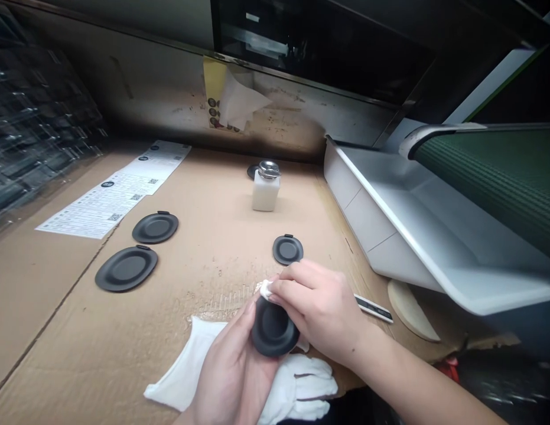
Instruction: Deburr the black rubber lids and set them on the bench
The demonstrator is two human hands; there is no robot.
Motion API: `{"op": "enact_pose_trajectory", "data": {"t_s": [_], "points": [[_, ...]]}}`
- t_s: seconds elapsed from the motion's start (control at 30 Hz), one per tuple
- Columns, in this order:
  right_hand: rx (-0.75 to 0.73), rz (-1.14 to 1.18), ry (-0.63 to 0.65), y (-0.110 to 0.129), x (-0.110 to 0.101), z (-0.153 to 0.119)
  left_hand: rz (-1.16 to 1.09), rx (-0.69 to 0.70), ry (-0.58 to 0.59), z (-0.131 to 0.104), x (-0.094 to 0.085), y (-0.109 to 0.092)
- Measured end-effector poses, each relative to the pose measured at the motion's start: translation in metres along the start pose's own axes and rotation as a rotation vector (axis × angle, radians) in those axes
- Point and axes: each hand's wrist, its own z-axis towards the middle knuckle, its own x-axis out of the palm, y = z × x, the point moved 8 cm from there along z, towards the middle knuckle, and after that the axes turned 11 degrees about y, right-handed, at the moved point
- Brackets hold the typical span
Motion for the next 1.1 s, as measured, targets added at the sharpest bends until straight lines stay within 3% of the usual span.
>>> {"op": "enact_pose_trajectory", "data": {"t_s": [0.2, 0.63, 0.77, 0.97, 1.03, 1.1], "points": [[-0.048, -0.206, 0.080, -0.003, 0.002, -0.002, 0.023, 0.009, 0.011, 0.000, 0.003, -0.002], [-0.042, -0.191, 0.089, 0.000, 0.010, 0.003, 0.108, -0.023, -0.027, -0.001, -0.001, 0.000], [-0.031, -0.271, 0.122, -0.006, 0.001, -0.004, 0.078, -0.010, -0.024, -0.001, -0.001, -0.001], [0.107, -0.500, 0.045, -0.048, -0.042, -0.010, 0.090, -0.069, -0.096, -0.003, -0.001, 0.001], [0.175, -0.562, 0.039, -0.072, -0.043, -0.012, 0.086, -0.072, -0.120, -0.003, -0.001, 0.001], [0.227, -0.574, 0.092, -0.098, -0.029, -0.014, 0.075, -0.064, -0.115, -0.002, -0.001, 0.000]]}}
